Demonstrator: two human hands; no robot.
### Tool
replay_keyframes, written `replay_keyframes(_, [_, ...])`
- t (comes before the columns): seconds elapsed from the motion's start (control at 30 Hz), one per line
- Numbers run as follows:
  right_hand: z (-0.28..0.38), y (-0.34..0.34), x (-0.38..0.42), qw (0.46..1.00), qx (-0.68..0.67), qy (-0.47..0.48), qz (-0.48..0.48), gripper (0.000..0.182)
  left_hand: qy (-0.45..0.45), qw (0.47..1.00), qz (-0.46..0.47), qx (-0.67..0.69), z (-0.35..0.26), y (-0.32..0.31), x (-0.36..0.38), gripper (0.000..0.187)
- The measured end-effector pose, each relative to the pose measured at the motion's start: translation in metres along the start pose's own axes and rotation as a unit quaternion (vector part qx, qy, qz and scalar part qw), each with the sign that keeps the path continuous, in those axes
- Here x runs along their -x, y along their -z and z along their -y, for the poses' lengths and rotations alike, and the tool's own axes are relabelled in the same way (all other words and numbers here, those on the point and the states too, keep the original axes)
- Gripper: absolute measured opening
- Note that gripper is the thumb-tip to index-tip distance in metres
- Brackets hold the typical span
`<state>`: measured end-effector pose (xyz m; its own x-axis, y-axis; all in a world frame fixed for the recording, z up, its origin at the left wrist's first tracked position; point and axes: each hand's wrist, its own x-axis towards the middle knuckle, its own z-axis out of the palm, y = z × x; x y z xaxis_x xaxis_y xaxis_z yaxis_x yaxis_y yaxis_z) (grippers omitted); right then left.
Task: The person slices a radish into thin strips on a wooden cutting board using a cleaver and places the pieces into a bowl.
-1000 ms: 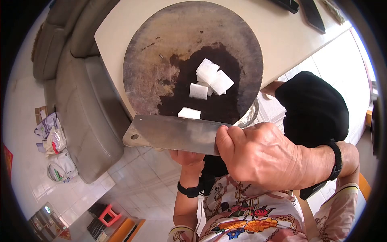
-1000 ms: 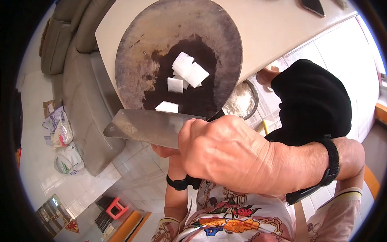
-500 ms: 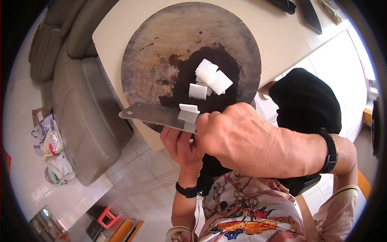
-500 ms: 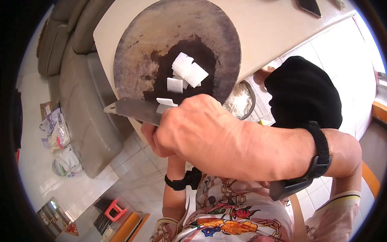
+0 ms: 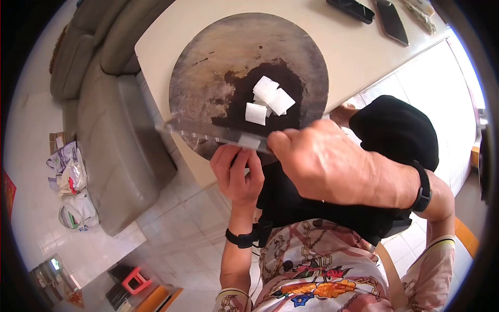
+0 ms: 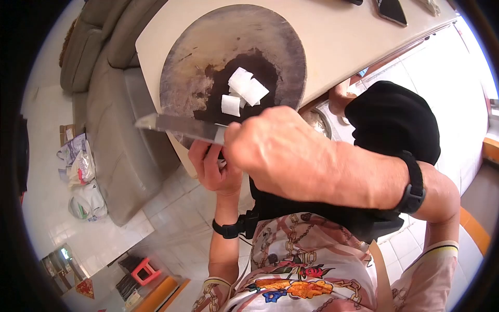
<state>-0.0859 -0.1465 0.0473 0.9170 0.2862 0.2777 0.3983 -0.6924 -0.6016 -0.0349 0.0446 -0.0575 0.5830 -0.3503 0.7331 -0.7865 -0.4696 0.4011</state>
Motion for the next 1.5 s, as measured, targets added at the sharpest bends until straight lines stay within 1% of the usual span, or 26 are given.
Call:
replay_keyframes(0.03, [0.003,0.001,0.002,1.0,-0.002,0.002,0.0,0.017,0.0,1.0,0.0,-0.003,0.002,0.001,0.003,0.017])
replay_keyframes(0.1, [0.007,0.006,0.005,0.999,-0.008,-0.002,0.042,0.018,0.016,1.0,0.014,-0.003,0.005,0.003,0.009,0.02])
replay_keyframes(0.13, [0.008,0.01,0.006,0.999,0.012,0.022,0.035,0.019,0.016,1.0,0.017,-0.003,0.006,0.003,0.011,0.02])
replay_keyframes(0.17, [0.009,0.011,0.007,0.999,0.011,0.019,0.036,0.019,0.025,0.999,0.023,-0.017,0.005,0.003,0.012,0.024])
replay_keyframes(0.2, [0.009,0.012,0.009,0.997,0.02,0.014,0.068,0.02,0.034,0.999,0.029,-0.031,0.005,0.003,0.013,0.029])
replay_keyframes(0.23, [0.01,0.013,0.01,0.994,0.028,0.01,0.1,0.022,0.035,0.998,0.031,-0.03,0.005,0.003,0.016,0.029])
replay_keyframes(0.27, [0.012,0.014,0.01,0.991,0.061,0.024,0.117,0.027,0.045,0.998,0.035,-0.031,0.006,0.005,0.02,0.032])
replay_keyframes(0.3, [0.012,0.014,0.01,0.991,0.059,0.024,0.118,0.027,0.055,0.997,0.04,-0.032,0.007,0.007,0.023,0.035])
replay_keyframes(0.57, [0.015,0.017,0.005,0.985,0.055,0.014,0.161,0.032,0.036,0.997,0.051,-0.047,0.007,0.01,0.025,0.037])
replay_keyframes(0.63, [0.013,0.017,0.0,0.987,0.044,0.023,0.15,0.033,0.027,0.996,0.06,-0.052,0.007,0.011,0.026,0.037])
replay_keyframes(0.7, [0.014,0.016,-0.004,0.989,0.033,0.034,0.139,0.033,0.061,0.994,0.08,-0.043,0.007,0.014,0.029,0.037])
replay_keyframes(0.77, [0.015,0.016,-0.008,0.99,0.035,0.036,0.135,0.032,0.068,0.993,0.089,-0.045,0.009,0.013,0.032,0.036])
replay_keyframes(0.9, [0.015,0.011,-0.017,0.987,0.04,0.037,0.15,0.034,0.064,0.988,0.113,-0.077,0.01,0.013,0.034,0.036])
replay_keyframes(1.0, [0.017,0.01,-0.021,0.988,0.065,0.052,0.13,0.032,0.045,0.981,0.14,-0.125,0.01,0.013,0.033,0.036])
replay_keyframes(1.03, [0.016,0.008,-0.023,0.99,0.052,0.045,0.12,0.031,0.045,0.981,0.14,-0.125,0.014,0.011,0.03,0.036])
replay_keyframes(1.1, [0.015,0.003,-0.027,0.992,0.039,0.039,0.11,0.029,-0.043,0.999,0.022,-0.023,0.022,0.003,0.02,0.03])
replay_keyframes(1.13, [0.015,0.0,-0.028,0.994,0.034,0.031,0.1,0.026,-0.043,0.999,0.021,-0.022,0.017,0.004,0.022,0.03])
replay_keyframes(1.17, [0.014,-0.002,-0.029,0.995,0.028,0.023,0.091,0.023,0.173,0.975,0.026,0.14,0.008,0.006,0.026,0.027])
replay_keyframes(1.2, [0.012,-0.005,-0.03,0.995,0.03,0.023,0.09,0.023,0.375,0.879,0.03,0.294,0.003,0.007,0.027,0.024])
replay_keyframes(1.27, [0.009,-0.01,-0.032,0.996,0.034,0.024,0.078,0.017,0.384,0.872,0.035,0.301,0.0,0.007,0.021,0.023])
replay_keyframes(1.3, [0.009,-0.011,-0.032,0.996,0.035,0.027,0.077,0.017,0.393,0.866,0.04,0.307,-0.001,0.007,0.018,0.023])
replay_keyframes(1.33, [0.01,-0.012,-0.032,0.996,0.044,0.02,0.077,0.014,0.39,0.868,0.037,0.306,-0.001,0.007,0.014,0.023])
replay_keyframes(1.37, [0.01,-0.014,-0.031,0.996,0.051,0.013,0.077,0.011,0.263,0.942,0.034,0.205,-0.002,0.005,0.01,0.023])
replay_keyframes(1.4, [0.011,-0.016,-0.032,0.996,0.052,0.015,0.074,0.011,0.127,0.987,0.029,0.099,-0.003,0.005,0.007,0.022])
replay_keyframes(1.43, [0.009,-0.018,-0.032,0.997,0.037,0.008,0.068,0.011,0.123,0.987,0.027,0.098,-0.003,0.004,0.004,0.022])
replay_keyframes(1.5, [0.008,-0.021,-0.031,0.998,0.023,0.002,0.057,0.01,0.069,0.997,0.021,0.031,-0.004,0.003,0.002,0.021])
